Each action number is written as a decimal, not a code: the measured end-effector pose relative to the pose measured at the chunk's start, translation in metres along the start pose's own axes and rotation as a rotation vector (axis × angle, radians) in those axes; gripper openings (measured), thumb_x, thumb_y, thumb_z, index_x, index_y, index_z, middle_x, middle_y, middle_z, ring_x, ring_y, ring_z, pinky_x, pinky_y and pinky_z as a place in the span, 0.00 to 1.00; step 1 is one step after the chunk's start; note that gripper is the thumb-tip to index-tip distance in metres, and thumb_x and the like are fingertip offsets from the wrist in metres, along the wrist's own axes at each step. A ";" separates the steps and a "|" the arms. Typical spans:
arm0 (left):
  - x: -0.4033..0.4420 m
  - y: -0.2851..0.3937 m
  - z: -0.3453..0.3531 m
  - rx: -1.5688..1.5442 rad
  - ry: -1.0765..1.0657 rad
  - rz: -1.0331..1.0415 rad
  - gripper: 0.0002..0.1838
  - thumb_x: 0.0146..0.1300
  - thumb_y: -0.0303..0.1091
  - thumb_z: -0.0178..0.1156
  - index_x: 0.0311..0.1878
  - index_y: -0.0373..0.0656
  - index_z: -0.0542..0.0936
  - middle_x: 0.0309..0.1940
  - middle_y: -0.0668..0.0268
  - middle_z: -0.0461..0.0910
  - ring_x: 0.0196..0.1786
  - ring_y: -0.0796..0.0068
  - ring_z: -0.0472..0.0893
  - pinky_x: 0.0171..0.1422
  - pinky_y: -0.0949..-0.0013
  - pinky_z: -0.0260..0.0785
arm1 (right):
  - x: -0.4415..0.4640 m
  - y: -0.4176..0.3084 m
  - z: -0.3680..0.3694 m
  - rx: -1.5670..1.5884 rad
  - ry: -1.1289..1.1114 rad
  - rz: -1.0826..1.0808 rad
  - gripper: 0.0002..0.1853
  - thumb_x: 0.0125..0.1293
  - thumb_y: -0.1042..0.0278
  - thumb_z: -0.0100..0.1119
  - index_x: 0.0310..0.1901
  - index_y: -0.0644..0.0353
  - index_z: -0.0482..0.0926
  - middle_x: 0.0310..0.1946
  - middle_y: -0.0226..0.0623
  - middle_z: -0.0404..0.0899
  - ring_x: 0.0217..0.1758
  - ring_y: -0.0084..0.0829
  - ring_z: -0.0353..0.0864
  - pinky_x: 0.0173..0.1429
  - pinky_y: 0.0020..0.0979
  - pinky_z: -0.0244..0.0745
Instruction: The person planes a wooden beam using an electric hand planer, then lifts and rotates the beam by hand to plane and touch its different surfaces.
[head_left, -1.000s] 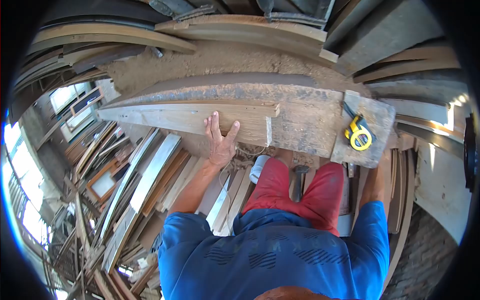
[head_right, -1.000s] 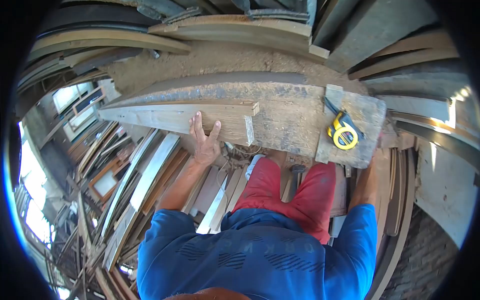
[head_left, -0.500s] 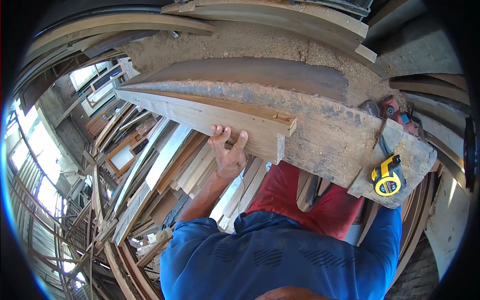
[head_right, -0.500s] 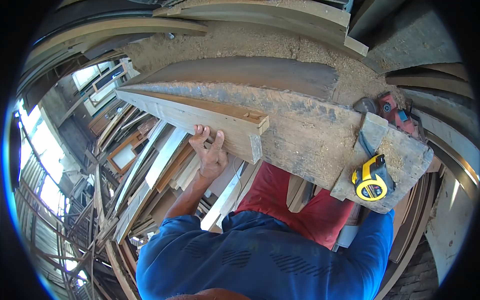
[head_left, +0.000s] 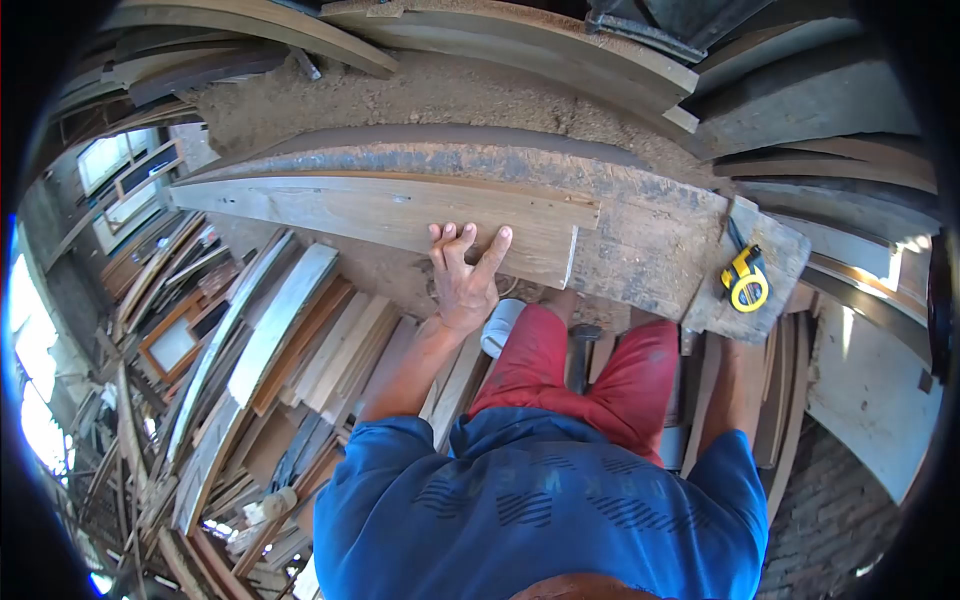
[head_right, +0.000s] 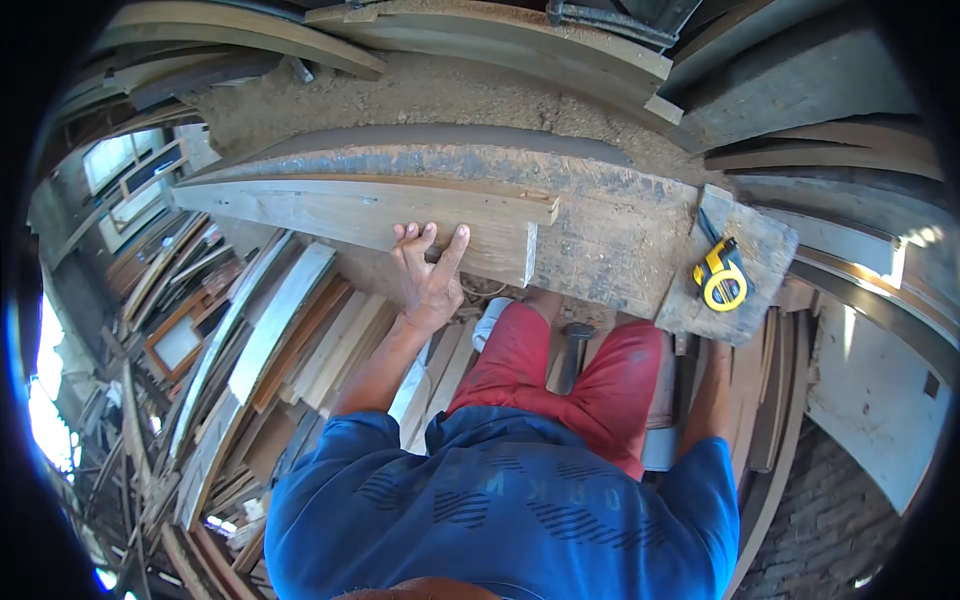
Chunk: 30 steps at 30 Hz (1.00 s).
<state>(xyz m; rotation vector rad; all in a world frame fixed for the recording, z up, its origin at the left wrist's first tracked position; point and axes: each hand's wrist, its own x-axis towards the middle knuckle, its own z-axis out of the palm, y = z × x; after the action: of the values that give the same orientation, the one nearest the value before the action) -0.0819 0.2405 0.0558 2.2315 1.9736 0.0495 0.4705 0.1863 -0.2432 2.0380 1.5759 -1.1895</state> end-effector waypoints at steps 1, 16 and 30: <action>-0.001 0.000 0.000 -0.008 -0.001 -0.001 0.40 0.52 0.17 0.58 0.71 0.59 0.76 0.59 0.47 0.68 0.64 0.37 0.64 0.79 0.34 0.48 | -0.020 -0.004 0.002 0.009 -0.025 -0.036 0.20 0.60 0.62 0.58 0.52 0.62 0.81 0.38 0.55 0.85 0.40 0.57 0.85 0.41 0.50 0.80; -0.010 -0.010 -0.001 -0.278 0.095 -0.082 0.43 0.48 0.28 0.69 0.73 0.58 0.74 0.64 0.52 0.67 0.71 0.40 0.62 0.80 0.35 0.47 | -0.209 -0.404 -0.163 0.444 0.226 -0.379 0.12 0.67 0.62 0.64 0.41 0.65 0.81 0.32 0.49 0.81 0.34 0.47 0.81 0.45 0.45 0.77; -0.017 -0.015 0.007 -0.383 0.150 -0.108 0.37 0.50 0.32 0.72 0.68 0.58 0.79 0.66 0.57 0.68 0.73 0.46 0.62 0.81 0.39 0.47 | -0.132 -0.488 -0.116 0.219 0.524 -0.393 0.17 0.67 0.51 0.67 0.42 0.58 0.87 0.35 0.45 0.83 0.48 0.46 0.78 0.62 0.46 0.64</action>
<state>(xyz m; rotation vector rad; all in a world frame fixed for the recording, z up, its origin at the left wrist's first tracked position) -0.0981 0.2244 0.0479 1.9225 1.9530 0.5468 0.0706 0.3490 0.0439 2.3928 2.2625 -1.0327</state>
